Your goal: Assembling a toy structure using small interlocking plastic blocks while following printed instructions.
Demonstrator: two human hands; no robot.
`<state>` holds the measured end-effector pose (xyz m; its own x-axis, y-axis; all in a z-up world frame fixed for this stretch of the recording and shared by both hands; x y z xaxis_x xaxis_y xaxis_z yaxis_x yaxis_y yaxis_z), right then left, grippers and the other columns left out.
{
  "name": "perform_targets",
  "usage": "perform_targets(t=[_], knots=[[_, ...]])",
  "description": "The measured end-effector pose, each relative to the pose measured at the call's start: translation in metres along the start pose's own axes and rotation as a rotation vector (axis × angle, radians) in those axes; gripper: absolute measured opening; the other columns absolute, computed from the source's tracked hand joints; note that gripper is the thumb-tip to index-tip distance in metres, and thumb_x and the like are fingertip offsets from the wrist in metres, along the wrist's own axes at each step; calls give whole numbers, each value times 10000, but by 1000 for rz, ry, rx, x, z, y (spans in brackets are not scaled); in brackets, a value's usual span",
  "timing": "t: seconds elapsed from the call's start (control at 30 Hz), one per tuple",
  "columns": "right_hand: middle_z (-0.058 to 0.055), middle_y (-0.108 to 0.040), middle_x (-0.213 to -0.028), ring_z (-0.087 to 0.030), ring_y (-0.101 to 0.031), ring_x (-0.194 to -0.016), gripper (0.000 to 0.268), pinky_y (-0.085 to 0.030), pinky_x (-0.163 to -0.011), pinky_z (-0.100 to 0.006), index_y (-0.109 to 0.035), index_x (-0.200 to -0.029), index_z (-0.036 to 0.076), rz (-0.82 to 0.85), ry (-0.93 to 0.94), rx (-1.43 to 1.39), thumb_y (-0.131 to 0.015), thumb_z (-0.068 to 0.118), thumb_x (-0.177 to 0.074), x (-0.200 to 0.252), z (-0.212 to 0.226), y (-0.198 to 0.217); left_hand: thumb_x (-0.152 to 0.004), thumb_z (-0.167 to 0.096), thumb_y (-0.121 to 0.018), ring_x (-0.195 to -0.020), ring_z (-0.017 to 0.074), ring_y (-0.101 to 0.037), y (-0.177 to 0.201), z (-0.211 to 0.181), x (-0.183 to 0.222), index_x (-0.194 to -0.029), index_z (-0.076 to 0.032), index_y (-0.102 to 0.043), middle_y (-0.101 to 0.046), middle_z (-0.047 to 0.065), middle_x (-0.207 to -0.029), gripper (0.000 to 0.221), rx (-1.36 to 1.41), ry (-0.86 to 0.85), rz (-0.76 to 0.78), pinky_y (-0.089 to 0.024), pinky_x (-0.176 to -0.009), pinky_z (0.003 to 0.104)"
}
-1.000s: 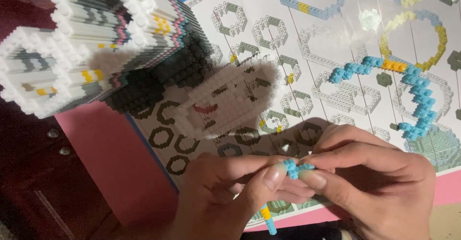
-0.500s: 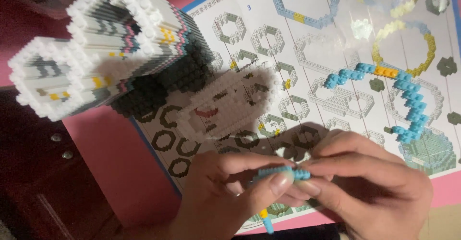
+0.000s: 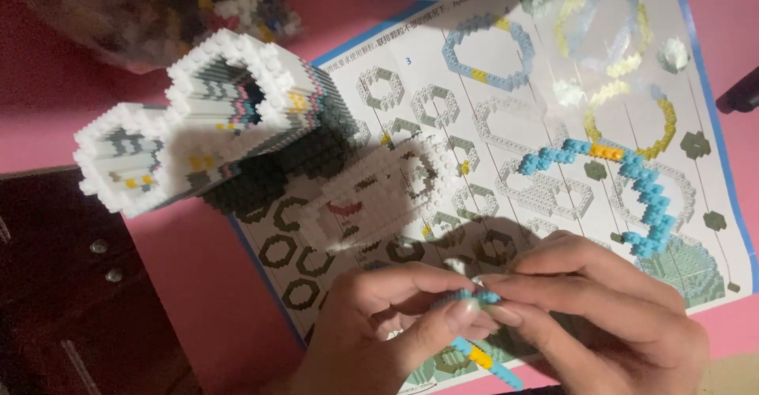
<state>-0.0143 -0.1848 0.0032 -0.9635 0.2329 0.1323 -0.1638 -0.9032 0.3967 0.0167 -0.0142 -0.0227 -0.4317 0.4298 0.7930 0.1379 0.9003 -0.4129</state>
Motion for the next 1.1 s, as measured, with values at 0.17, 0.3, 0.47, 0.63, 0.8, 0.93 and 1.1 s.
perform_targets(t=[0.17,0.3,0.47,0.63,0.8,0.93,1.1], knots=[[-119,-761,-843,-195,-728,-722,160,-531,-616,-300,-869,-884,36,-28,-101,123,-767,122,-796,0,-5,0,-877,-172,-781,-990,421,-889,4,7,-5,-1224,93,-802,-875,311,-1035,437,29,-10,-33,-766,-900,483],[-113,-759,-915,-195,-760,-839,248,-584,-746,-298,-847,-961,45,11,-5,229,-754,208,-800,-1,-8,4,-853,-69,-805,-825,348,-920,4,9,-8,-1095,74,-868,-909,245,-878,289,-20,75,-203,-685,-732,322],[-147,-779,-979,-234,-754,-854,327,-604,-807,-367,-777,-1004,18,17,99,278,-765,244,-768,0,-7,6,-900,-287,-764,-964,390,-883,3,-1,-10,-1110,21,-812,-876,308,-1069,377,51,-161,-28,-753,-858,474],[-157,-754,-967,-244,-731,-799,272,-603,-795,-382,-751,-979,-9,10,257,303,-731,187,-791,-1,-26,22,-944,-184,-739,-889,395,-845,8,3,-13,-1162,61,-761,-839,312,-1032,328,110,-188,38,-736,-815,490],[-256,-645,-1205,-356,-637,-1115,276,-542,-997,-427,-727,-1246,-75,12,254,579,-798,3,-991,-22,-32,44,-919,-184,-737,-721,324,-821,7,-5,-14,-1066,112,-805,-864,304,-901,337,20,-98,0,-697,-704,426],[-290,-671,-1344,-316,-530,-919,283,-506,-857,-444,-811,-1313,30,43,427,788,-932,140,-1083,-39,-38,45,-896,-151,-752,-703,321,-824,4,-3,-13,-1044,152,-788,-858,383,-912,338,94,-83,-34,-681,-646,412],[-296,-673,-1405,-427,-612,-1121,361,-547,-863,-495,-831,-1303,68,72,432,945,-943,295,-1045,-47,-35,36,-935,-136,-736,-700,328,-805,5,0,-13,-1049,120,-750,-844,337,-935,281,90,-195,32,-667,-653,416]])
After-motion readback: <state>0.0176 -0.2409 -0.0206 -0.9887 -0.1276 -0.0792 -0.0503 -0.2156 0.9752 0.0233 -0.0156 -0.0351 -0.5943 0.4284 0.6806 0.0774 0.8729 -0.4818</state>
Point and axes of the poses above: each hand's wrist, its own x-axis away from the middle knuckle, its own y-axis out of the back of the hand, z = x × y, the point moved 3 cm from there along -x, towards the middle knuckle
